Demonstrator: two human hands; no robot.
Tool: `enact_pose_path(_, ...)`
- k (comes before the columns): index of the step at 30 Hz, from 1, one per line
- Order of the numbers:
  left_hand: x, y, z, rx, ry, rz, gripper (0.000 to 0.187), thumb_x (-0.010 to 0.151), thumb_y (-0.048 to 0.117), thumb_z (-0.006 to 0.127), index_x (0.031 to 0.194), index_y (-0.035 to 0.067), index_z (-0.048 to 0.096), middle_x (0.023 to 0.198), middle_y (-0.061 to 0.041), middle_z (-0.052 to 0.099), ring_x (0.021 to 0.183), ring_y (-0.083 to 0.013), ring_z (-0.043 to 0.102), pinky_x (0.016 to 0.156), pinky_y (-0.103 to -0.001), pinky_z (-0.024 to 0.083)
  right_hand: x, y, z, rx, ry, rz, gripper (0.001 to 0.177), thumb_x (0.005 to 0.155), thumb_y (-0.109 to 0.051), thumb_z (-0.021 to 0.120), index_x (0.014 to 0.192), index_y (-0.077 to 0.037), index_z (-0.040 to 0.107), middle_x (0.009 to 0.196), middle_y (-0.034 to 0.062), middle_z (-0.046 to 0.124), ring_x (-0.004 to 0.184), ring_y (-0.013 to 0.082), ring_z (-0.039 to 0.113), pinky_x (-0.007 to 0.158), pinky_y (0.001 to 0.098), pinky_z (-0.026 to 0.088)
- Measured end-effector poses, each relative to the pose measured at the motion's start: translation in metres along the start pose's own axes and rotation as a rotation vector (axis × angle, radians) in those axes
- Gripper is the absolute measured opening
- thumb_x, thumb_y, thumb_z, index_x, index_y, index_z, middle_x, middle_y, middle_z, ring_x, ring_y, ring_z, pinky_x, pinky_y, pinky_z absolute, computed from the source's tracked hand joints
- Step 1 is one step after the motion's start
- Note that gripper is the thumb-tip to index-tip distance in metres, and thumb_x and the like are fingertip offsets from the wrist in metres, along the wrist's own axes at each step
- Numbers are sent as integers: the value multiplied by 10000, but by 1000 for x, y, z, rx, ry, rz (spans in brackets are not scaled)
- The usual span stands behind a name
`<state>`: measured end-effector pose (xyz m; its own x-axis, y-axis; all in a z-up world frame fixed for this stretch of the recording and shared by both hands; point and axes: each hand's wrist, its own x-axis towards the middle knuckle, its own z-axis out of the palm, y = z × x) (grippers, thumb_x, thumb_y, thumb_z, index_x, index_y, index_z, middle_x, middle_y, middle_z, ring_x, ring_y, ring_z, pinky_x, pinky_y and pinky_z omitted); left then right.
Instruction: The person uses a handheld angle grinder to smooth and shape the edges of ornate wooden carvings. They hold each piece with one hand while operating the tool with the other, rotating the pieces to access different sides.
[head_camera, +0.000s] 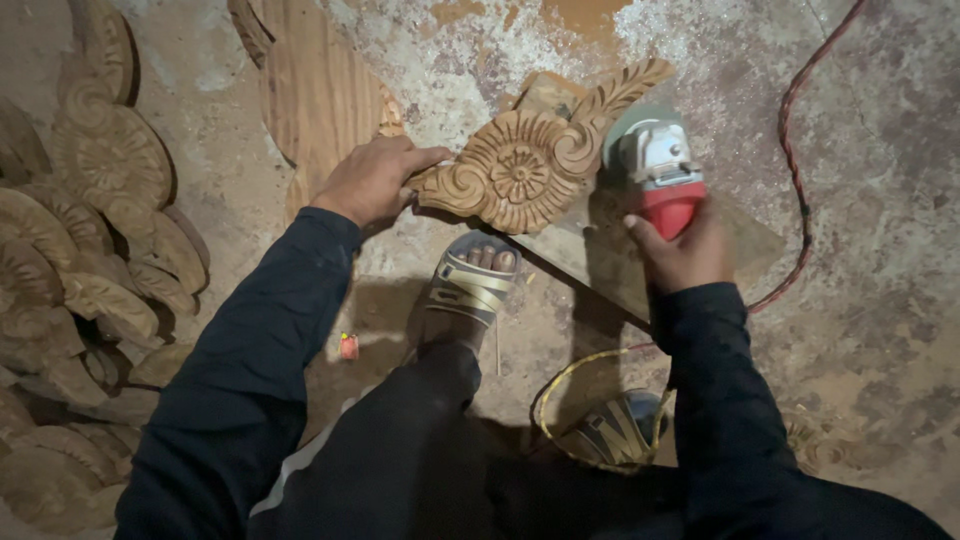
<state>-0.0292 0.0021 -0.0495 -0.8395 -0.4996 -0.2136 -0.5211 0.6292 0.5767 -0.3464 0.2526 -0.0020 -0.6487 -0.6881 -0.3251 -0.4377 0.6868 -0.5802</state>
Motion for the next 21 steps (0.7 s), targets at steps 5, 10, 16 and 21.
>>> enact_pose_path(5,-7,-9,14,-143,61,-2,590,751,22,772,1317,151,669,1007,-170,642,1003,-398,615,903,-480,494,9,21,-8,136,91,-109,641,880,-346,899,1276,44,582,1141,188,719,1017,283,710,896,384,560)
enact_pose_path(10,-16,4,59,-317,275,-20,635,738,-76,695,1359,23,611,1121,-224,647,1092,-422,614,992,-463,493,7,33,-14,-3,180,-113,569,910,-353,916,1249,26,662,1114,167,740,1012,238,718,920,378,554)
enact_pose_path(16,1,27,93,-345,348,-35,633,733,-53,720,1343,-28,554,1243,-259,652,1190,-433,601,1038,-448,483,0,25,-17,197,80,-196,582,925,-306,885,1258,59,579,1139,140,697,1034,206,671,915,359,534)
enact_pose_path(21,-4,9,66,-692,74,-116,612,751,-49,667,1354,-3,568,1143,-137,727,1091,-224,723,928,-350,561,-18,13,-8,269,-101,-219,569,923,-224,847,1339,53,577,1222,139,694,1095,204,667,969,357,532)
